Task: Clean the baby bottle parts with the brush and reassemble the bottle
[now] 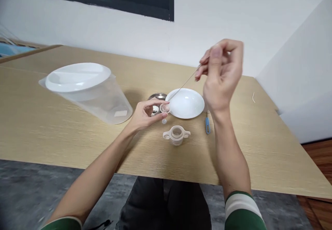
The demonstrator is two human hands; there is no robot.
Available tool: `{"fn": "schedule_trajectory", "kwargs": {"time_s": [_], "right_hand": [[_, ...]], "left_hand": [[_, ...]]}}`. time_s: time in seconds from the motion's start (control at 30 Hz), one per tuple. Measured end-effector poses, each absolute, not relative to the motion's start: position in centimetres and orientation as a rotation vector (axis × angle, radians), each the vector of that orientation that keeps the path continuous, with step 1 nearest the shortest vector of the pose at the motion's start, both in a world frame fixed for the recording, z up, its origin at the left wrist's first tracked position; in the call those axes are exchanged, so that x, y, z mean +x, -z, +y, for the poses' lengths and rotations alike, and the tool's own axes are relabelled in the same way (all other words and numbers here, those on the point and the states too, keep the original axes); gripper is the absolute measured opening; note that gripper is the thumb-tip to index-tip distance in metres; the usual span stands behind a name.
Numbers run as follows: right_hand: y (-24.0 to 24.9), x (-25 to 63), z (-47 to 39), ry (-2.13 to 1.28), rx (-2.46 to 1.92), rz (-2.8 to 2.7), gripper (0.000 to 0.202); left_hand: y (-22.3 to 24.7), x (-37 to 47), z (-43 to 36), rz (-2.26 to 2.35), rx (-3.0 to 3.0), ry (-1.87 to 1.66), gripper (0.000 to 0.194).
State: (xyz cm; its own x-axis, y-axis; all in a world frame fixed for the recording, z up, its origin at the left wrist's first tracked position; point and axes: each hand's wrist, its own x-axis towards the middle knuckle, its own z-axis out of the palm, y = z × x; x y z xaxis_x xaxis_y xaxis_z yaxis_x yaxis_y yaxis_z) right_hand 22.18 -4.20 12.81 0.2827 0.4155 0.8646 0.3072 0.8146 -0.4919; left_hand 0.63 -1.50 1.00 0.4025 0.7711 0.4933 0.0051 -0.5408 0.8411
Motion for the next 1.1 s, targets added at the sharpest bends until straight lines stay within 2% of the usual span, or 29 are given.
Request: {"fn": "schedule_trajectory", "kwargs": {"time_s": [0.13, 0.33, 0.6, 0.9, 1.1], "right_hand": [[-13.3, 22.8, -4.8, -0.074, -0.753, -1.331, 0.021], [-12.6, 20.9, -4.6, -0.163, -0.644, -1.389, 0.018], [-11.4, 20.2, -3.8, -0.171, -0.752, -1.44, 0.027], [-8.7, 18.0, -3.2, -0.463, -0.814, -1.705, 0.029], [-7.4, 17.2, -2.9, -0.391, -0.898, -1.884, 0.022]], "left_hand": [[-0.9, 0.7, -1.4, 0.695, 1.876, -1.231, 0.043], [-0.8, 0.9, -1.5, 0.663, 1.884, -1.265, 0.042], [-0.8, 1.1, -1.7, 0.674, 1.831, -1.277, 0.043], [-0.6, 1.4, -1.5, 0.675, 1.656, -1.337, 0.046], [-0.2, 1.2, -1.0, 0.699, 1.542, -1.421, 0.05]]}}
